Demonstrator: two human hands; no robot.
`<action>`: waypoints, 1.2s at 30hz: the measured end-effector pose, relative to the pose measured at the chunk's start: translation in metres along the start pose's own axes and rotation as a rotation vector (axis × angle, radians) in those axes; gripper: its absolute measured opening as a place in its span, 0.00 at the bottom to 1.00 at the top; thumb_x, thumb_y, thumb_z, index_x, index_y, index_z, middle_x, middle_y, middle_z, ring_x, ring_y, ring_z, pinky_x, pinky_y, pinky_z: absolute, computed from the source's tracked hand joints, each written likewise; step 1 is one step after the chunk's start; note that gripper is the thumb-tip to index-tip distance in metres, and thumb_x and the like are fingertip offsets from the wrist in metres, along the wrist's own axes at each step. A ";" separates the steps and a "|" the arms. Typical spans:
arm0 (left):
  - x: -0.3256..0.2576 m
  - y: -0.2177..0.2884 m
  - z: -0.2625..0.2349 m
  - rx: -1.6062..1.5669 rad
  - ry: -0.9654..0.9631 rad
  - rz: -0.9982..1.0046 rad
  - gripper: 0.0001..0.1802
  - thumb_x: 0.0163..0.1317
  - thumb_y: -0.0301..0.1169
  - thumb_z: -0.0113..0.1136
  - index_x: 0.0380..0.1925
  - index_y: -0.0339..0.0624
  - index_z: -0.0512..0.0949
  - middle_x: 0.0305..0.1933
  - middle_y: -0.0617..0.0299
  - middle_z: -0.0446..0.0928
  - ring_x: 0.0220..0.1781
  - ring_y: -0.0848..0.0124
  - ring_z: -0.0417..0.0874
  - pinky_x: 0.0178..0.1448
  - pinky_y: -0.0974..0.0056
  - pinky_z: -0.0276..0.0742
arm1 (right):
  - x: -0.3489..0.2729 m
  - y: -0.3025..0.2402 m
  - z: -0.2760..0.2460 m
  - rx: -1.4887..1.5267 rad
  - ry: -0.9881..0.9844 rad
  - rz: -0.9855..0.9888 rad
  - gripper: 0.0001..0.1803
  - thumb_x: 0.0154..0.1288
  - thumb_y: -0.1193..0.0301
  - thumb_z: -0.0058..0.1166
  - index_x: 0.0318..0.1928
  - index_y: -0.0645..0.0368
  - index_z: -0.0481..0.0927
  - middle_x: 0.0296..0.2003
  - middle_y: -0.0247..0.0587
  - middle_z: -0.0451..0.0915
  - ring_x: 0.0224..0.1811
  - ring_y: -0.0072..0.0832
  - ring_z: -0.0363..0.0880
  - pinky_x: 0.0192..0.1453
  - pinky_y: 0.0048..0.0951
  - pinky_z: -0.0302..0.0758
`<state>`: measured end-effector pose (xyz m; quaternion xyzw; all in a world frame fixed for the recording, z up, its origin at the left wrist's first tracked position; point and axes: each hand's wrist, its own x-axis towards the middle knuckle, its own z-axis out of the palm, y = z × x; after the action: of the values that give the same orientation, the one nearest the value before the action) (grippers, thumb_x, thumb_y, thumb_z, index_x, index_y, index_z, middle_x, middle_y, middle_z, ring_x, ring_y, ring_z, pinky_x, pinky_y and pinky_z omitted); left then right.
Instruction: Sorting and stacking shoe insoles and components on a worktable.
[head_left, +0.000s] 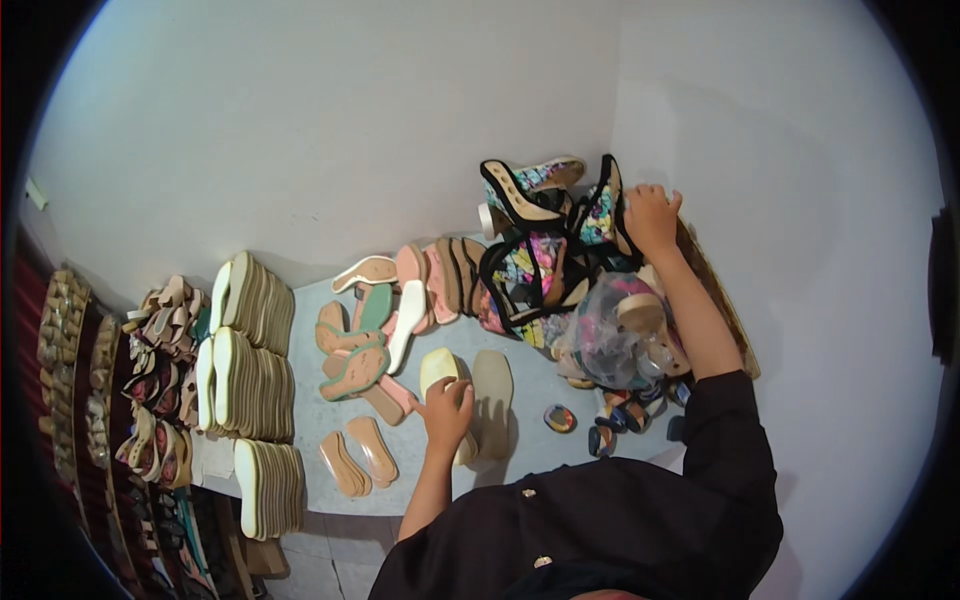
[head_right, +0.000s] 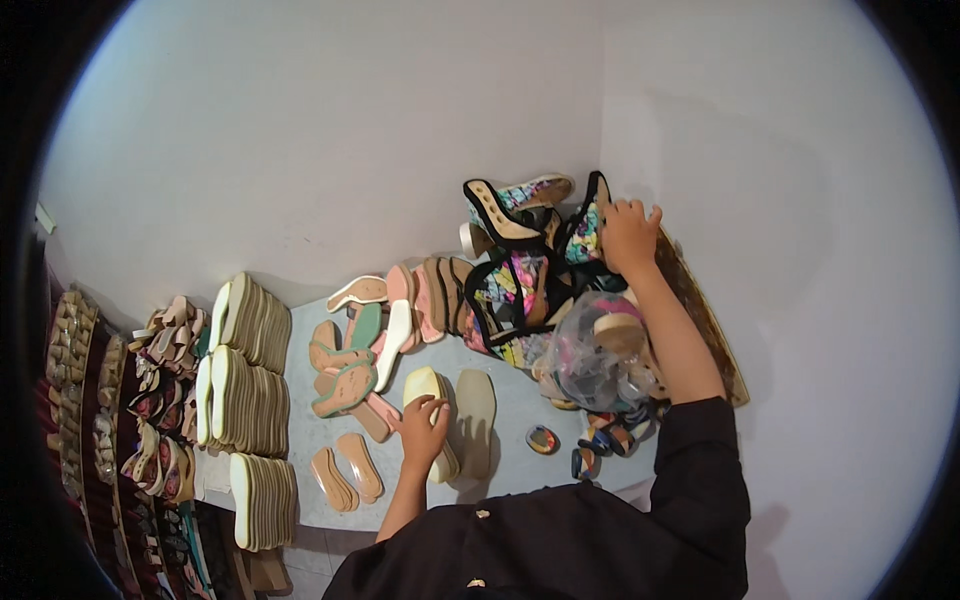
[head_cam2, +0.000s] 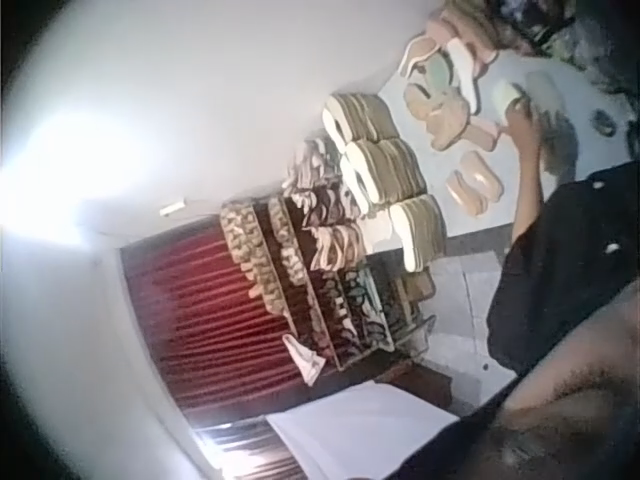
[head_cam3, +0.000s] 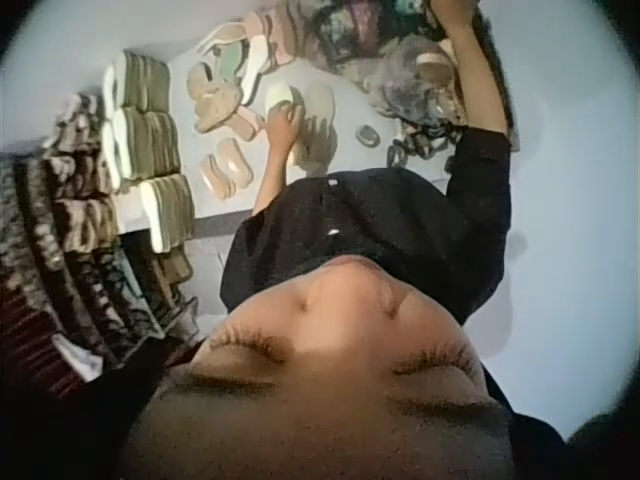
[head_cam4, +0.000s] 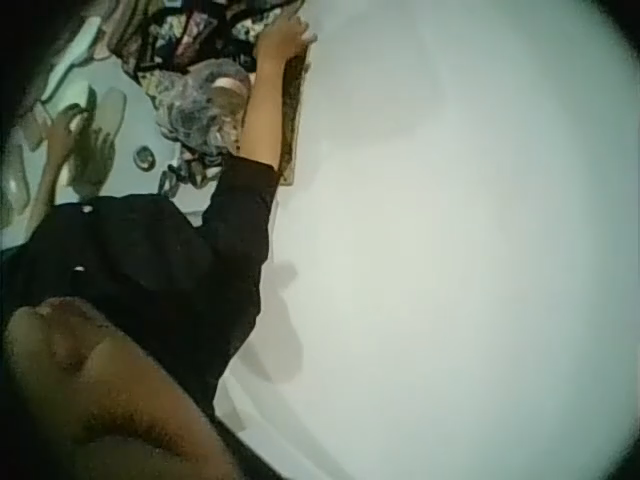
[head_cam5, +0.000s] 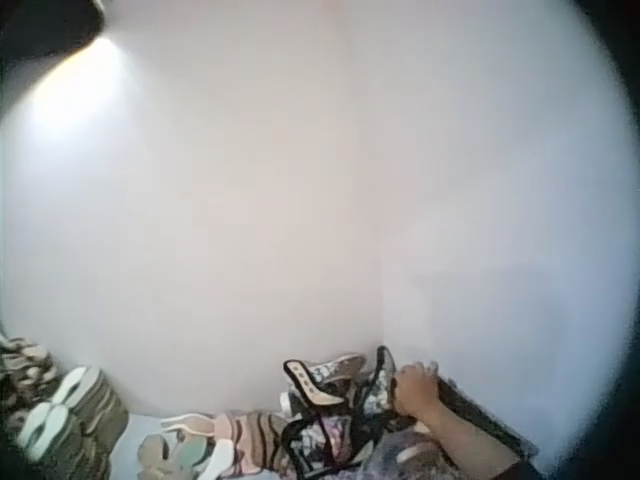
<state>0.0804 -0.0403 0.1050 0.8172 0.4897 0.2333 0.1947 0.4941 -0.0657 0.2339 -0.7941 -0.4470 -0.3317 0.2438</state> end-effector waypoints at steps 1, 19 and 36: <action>0.001 0.002 0.000 -0.010 0.030 0.017 0.12 0.57 0.41 0.55 0.37 0.52 0.82 0.46 0.60 0.77 0.54 0.61 0.73 0.63 0.28 0.35 | -0.003 0.016 0.023 -0.153 -0.198 -0.092 0.10 0.54 0.69 0.51 0.37 0.52 0.80 0.45 0.37 0.76 0.53 0.35 0.68 0.61 0.53 0.52; 0.002 0.004 -0.001 -0.266 0.011 -0.061 0.10 0.58 0.38 0.55 0.36 0.52 0.81 0.44 0.66 0.76 0.53 0.66 0.73 0.64 0.36 0.35 | -0.028 0.064 0.091 -0.387 -0.674 -0.034 0.15 0.54 0.70 0.53 0.43 0.62 0.76 0.44 0.45 0.77 0.57 0.41 0.66 0.70 0.46 0.47; -0.028 0.028 -0.022 -0.612 0.024 0.189 0.33 0.52 0.30 0.63 0.58 0.34 0.64 0.54 0.46 0.69 0.59 0.56 0.69 0.63 0.59 0.63 | -0.082 -0.143 -0.118 1.090 -0.015 0.212 0.13 0.58 0.69 0.57 0.36 0.63 0.70 0.31 0.39 0.74 0.36 0.25 0.73 0.44 0.28 0.71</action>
<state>0.0760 -0.0754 0.1329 0.7598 0.3207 0.3964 0.4033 0.3022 -0.1227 0.2634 -0.5961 -0.4735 -0.0204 0.6481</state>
